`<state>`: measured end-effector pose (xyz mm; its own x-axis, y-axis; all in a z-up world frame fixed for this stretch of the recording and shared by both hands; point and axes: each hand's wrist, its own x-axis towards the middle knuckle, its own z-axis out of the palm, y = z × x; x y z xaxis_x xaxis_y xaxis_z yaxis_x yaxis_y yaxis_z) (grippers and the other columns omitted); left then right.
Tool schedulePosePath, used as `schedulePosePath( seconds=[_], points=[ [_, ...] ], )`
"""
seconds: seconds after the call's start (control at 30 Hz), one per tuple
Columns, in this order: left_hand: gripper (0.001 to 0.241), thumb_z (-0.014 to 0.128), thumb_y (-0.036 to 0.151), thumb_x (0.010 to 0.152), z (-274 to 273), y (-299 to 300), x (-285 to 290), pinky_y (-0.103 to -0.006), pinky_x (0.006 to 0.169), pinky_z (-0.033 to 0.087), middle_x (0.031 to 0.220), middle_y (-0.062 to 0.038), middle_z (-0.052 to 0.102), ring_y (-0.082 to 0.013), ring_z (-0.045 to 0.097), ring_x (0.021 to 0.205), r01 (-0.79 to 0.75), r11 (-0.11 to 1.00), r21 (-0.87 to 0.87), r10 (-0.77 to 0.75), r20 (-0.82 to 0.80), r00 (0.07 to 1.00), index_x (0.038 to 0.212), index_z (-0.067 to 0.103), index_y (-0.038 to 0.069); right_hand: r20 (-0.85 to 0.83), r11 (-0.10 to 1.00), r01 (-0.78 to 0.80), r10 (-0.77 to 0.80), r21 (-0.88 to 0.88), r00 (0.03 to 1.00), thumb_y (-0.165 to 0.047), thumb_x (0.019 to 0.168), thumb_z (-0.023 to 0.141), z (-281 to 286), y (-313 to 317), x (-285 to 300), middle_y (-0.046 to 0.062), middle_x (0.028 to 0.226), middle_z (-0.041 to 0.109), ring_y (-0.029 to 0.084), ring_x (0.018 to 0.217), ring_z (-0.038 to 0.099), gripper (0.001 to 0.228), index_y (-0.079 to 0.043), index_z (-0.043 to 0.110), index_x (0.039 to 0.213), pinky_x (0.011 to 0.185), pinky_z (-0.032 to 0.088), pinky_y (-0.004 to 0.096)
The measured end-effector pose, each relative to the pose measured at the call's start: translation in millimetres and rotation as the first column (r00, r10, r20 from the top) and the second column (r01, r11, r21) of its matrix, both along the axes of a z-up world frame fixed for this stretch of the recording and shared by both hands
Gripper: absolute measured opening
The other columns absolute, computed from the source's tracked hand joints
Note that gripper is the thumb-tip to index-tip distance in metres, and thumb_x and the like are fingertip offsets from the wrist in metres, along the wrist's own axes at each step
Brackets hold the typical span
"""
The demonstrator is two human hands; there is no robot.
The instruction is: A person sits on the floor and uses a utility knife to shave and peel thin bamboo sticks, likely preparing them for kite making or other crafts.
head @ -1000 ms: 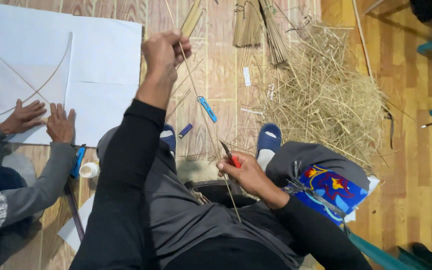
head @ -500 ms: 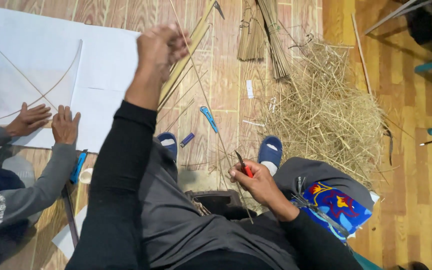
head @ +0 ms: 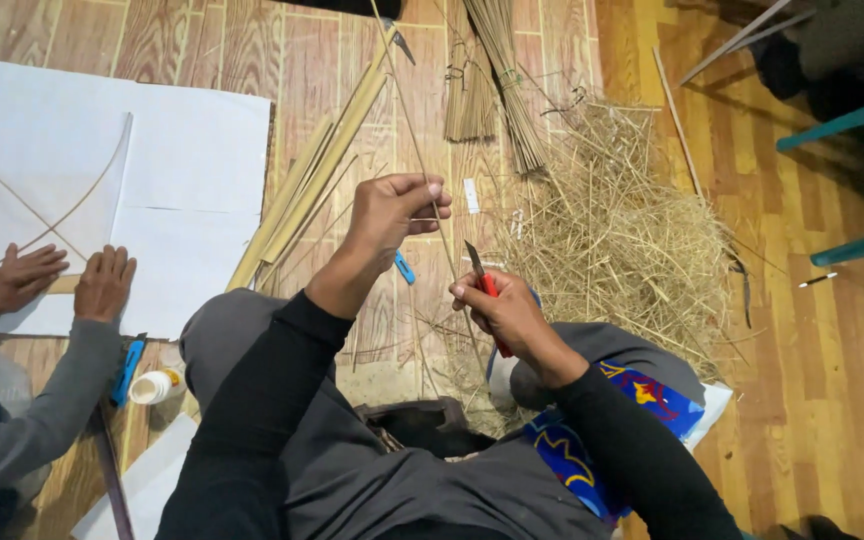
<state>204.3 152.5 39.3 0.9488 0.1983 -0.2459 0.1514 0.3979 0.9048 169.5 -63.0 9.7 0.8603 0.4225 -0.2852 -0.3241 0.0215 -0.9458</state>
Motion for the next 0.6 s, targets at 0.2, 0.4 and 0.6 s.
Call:
schedulePosePath(
  seconds=[0.2,0.4,0.6],
  points=[
    [0.028,0.072,0.012,0.093,-11,14,20,-0.0336,0.067,0.068,0.089,-0.012,0.078,-0.0209,0.080,0.078,-0.092,0.995,0.038,0.090,0.045,0.995,0.119,0.071,0.001,-0.045,1.000,-0.008,0.008,-0.017,0.999,0.000,0.089,0.075,-16,16,10,0.020,0.072,0.068,0.007,0.033,0.042,0.008,0.003,0.068,0.093,0.032,0.028,0.021],
    [0.026,0.069,0.013,0.096,-14,36,36,-0.0305,0.065,0.068,0.088,-0.010,0.078,-0.0168,0.079,0.075,-0.191,0.980,0.059,0.186,0.076,0.980,0.120,0.071,0.003,-0.107,0.992,-0.078,0.068,-0.094,0.992,-0.001,0.086,0.077,-19,27,-1,0.018,0.066,0.066,0.008,0.033,0.044,0.011,0.005,0.069,0.090,0.032,0.026,0.021],
    [0.026,0.070,0.013,0.097,-13,52,38,-0.0296,0.063,0.069,0.087,-0.010,0.078,-0.0158,0.079,0.073,-0.217,0.975,0.049,0.212,0.097,0.972,0.122,0.071,0.004,-0.118,0.982,-0.124,0.108,-0.139,0.987,-0.001,0.083,0.079,-40,24,-3,0.016,0.063,0.065,0.009,0.035,0.046,0.012,0.006,0.071,0.090,0.033,0.027,0.021]
  ],
)
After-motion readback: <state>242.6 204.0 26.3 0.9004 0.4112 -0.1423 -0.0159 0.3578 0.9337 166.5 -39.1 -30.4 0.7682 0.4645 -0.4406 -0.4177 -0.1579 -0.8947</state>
